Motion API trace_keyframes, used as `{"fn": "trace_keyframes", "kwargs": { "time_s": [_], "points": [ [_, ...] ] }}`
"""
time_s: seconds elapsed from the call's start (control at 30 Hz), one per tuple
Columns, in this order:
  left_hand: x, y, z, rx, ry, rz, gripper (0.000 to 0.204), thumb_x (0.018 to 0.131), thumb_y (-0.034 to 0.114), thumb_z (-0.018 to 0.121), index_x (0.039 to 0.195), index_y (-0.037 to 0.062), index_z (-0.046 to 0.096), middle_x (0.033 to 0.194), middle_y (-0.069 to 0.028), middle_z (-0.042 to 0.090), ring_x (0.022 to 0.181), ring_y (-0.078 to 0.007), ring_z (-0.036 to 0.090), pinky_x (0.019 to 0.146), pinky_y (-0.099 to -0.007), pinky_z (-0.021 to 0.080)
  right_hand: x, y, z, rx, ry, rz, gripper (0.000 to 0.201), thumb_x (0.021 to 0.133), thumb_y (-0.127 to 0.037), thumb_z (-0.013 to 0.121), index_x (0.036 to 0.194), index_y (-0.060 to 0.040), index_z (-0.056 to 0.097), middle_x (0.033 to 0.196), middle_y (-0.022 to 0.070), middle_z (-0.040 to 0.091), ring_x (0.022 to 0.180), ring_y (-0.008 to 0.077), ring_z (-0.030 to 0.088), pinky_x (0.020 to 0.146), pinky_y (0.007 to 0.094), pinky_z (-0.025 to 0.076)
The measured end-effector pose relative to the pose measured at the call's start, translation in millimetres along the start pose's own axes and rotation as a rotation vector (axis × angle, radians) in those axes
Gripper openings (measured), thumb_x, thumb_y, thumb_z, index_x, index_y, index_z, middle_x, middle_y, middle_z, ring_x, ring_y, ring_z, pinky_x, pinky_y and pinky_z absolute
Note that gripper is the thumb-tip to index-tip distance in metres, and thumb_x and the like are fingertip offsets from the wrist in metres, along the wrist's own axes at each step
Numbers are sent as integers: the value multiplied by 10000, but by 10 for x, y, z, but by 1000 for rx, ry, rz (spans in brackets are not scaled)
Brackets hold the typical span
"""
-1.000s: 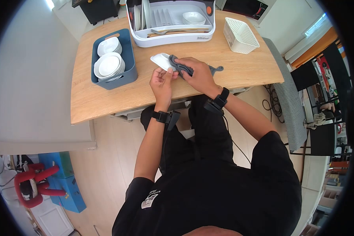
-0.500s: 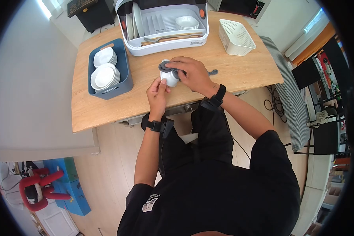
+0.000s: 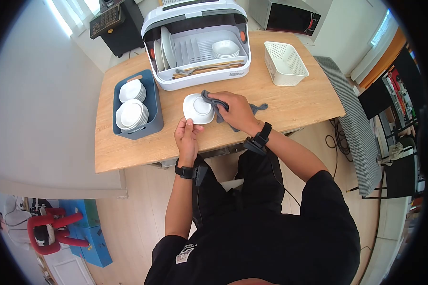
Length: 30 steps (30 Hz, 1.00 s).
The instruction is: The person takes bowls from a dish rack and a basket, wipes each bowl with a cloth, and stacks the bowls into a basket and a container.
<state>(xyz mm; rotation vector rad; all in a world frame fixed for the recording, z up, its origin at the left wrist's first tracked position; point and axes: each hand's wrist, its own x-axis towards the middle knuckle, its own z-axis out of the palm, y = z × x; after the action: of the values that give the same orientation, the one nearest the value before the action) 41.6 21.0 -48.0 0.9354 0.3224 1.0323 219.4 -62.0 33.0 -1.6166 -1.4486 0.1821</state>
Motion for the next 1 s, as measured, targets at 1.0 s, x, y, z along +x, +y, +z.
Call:
{"fn": "trace_keyframes", "kwargs": {
  "time_s": [1.0],
  "points": [
    [11, -22, 9, 104, -53, -11, 246, 1093, 238, 477, 1025, 26, 580, 773, -24, 584, 732, -112, 588, 764, -291, 528, -2, 186, -184, 204, -69, 207, 407, 856, 56, 645, 1245, -52, 700, 1200, 131, 731, 1038, 184, 696, 915, 294, 517]
  ]
}}
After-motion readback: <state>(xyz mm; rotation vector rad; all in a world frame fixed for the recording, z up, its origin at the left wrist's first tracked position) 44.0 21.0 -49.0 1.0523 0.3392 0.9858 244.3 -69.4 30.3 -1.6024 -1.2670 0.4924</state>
